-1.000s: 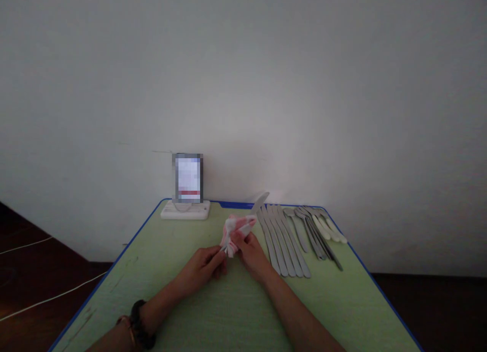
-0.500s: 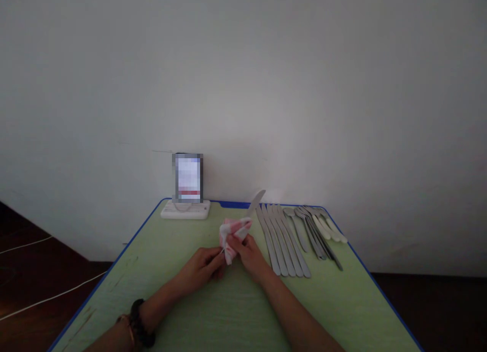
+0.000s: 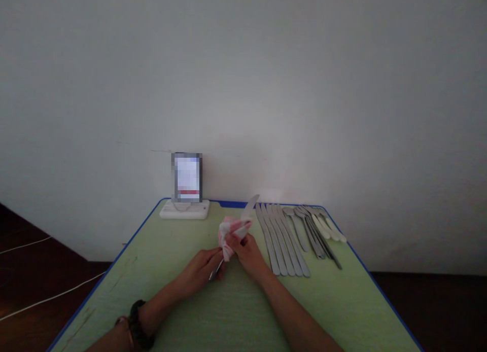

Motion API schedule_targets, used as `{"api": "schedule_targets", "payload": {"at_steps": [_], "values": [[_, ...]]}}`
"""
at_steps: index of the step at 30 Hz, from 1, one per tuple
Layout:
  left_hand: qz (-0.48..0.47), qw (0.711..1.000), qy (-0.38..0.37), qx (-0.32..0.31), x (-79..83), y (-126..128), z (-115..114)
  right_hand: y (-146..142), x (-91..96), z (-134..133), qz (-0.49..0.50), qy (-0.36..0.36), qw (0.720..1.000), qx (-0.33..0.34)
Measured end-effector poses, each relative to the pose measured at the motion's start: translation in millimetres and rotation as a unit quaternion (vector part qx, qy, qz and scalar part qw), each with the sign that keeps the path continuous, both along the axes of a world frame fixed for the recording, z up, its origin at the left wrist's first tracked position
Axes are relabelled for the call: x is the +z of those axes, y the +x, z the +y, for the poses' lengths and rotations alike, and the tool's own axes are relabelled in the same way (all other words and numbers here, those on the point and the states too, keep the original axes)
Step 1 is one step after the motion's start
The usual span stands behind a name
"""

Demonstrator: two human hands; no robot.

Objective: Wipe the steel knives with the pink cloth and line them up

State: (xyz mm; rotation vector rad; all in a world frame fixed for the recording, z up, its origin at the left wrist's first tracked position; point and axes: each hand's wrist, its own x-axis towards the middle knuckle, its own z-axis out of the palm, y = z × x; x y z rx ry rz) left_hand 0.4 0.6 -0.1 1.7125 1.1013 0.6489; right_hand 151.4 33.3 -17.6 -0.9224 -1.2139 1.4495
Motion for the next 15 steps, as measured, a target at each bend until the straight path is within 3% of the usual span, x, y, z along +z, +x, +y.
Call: {"api": "schedule_targets", "payload": {"at_steps": [4, 10, 15], "values": [[0.024, 0.999, 0.033, 0.008, -6.0, -0.5, 1.1, -2.1, 2.6, -3.1, -0.039, 0.023, 0.999, -0.016], [0.044, 0.996, 0.067, -0.036, -5.4, -3.1, -2.6, 9.3, 12.7, 6.1, -0.028, 0.005, 0.982, -0.189], [0.048, 0.994, 0.082, -0.060, -2.8, -3.0, -3.8, 33.9, 23.8, 23.2, 0.014, -0.012, 0.962, -0.274]]}}
